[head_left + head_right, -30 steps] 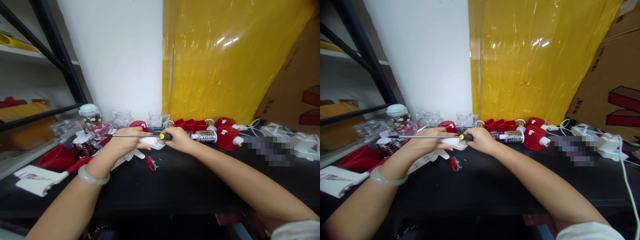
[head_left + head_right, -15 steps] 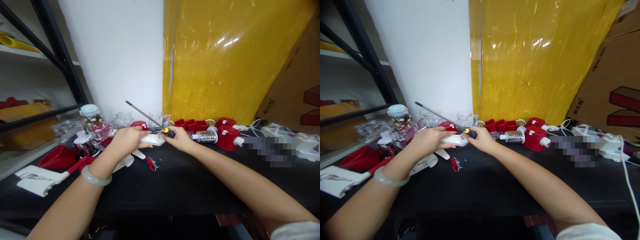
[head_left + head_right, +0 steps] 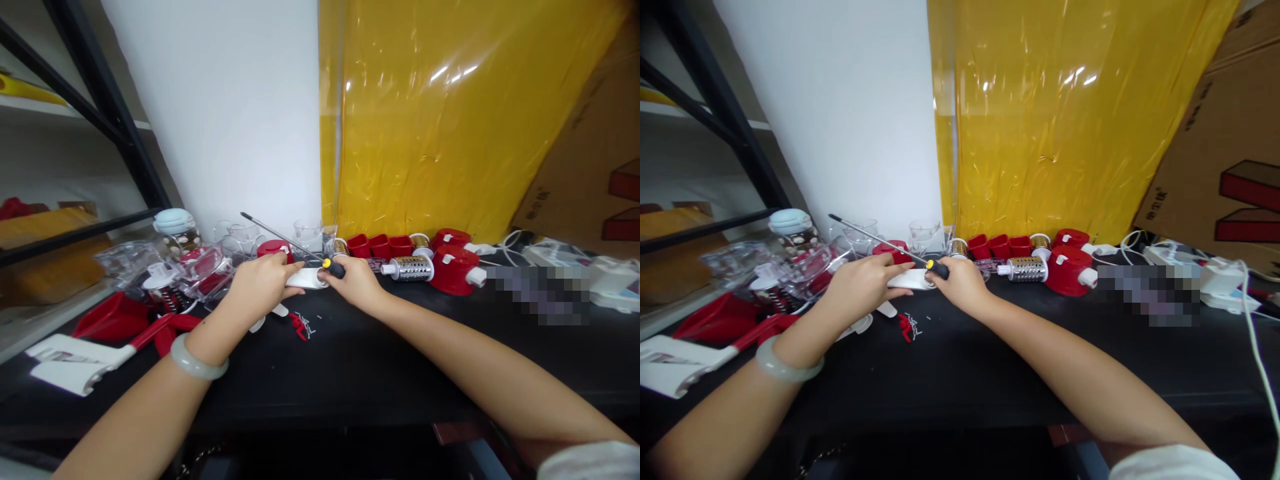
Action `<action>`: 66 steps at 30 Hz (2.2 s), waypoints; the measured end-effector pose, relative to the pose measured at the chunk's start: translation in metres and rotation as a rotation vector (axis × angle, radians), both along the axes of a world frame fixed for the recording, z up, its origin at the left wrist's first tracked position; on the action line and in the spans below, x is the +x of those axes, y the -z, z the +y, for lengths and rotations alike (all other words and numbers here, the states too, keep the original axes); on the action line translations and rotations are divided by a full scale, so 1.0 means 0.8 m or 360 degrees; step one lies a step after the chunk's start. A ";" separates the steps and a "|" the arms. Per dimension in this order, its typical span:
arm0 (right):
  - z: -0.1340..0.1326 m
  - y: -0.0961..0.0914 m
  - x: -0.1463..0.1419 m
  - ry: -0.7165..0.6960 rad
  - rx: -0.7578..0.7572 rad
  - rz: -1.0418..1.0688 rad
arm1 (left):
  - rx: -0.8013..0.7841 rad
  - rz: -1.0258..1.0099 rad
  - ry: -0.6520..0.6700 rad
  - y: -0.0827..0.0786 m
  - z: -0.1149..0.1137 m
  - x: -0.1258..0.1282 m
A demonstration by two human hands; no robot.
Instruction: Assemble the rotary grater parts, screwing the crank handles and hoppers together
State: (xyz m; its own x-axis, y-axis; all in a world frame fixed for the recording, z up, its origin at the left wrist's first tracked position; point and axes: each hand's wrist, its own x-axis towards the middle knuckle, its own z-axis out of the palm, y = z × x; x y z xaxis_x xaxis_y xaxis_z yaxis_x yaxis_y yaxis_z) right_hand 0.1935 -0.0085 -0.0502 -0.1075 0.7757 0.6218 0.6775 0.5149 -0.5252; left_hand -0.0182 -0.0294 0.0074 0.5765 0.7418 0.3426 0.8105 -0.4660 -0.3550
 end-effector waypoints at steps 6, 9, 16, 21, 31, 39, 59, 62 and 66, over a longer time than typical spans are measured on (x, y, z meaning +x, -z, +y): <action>-0.007 -0.002 0.002 0.0014 0.0030 -0.0244 | 0.0060 -0.0016 0.0067 0.004 -0.002 0.000; -0.010 -0.003 0.004 0.0020 0.0043 -0.0344 | 0.0057 -0.0035 0.0133 0.007 0.002 -0.001; -0.010 -0.010 0.010 0.0009 0.0060 -0.0489 | -0.0005 0.0017 0.0114 0.004 0.003 0.000; -0.011 -0.010 0.009 0.0061 0.0012 -0.0523 | 0.0070 -0.0044 0.0205 0.012 0.005 -0.002; -0.025 -0.010 -0.008 0.0228 -0.0128 -0.0544 | 0.0149 -0.0018 0.0161 0.017 0.003 0.000; -0.022 -0.009 -0.008 0.0211 -0.0168 -0.0488 | 0.0050 -0.0036 0.0073 0.011 0.001 0.003; -0.026 -0.006 -0.007 0.0253 -0.0197 -0.0493 | -0.0006 0.0036 -0.0026 0.014 -0.001 0.010; -0.027 -0.009 -0.008 0.0257 -0.0199 -0.0565 | -0.0036 0.0014 -0.0040 0.013 -0.001 0.010; -0.026 -0.008 -0.009 0.0269 -0.0213 -0.0620 | -0.0088 0.0002 -0.0062 0.011 -0.001 0.011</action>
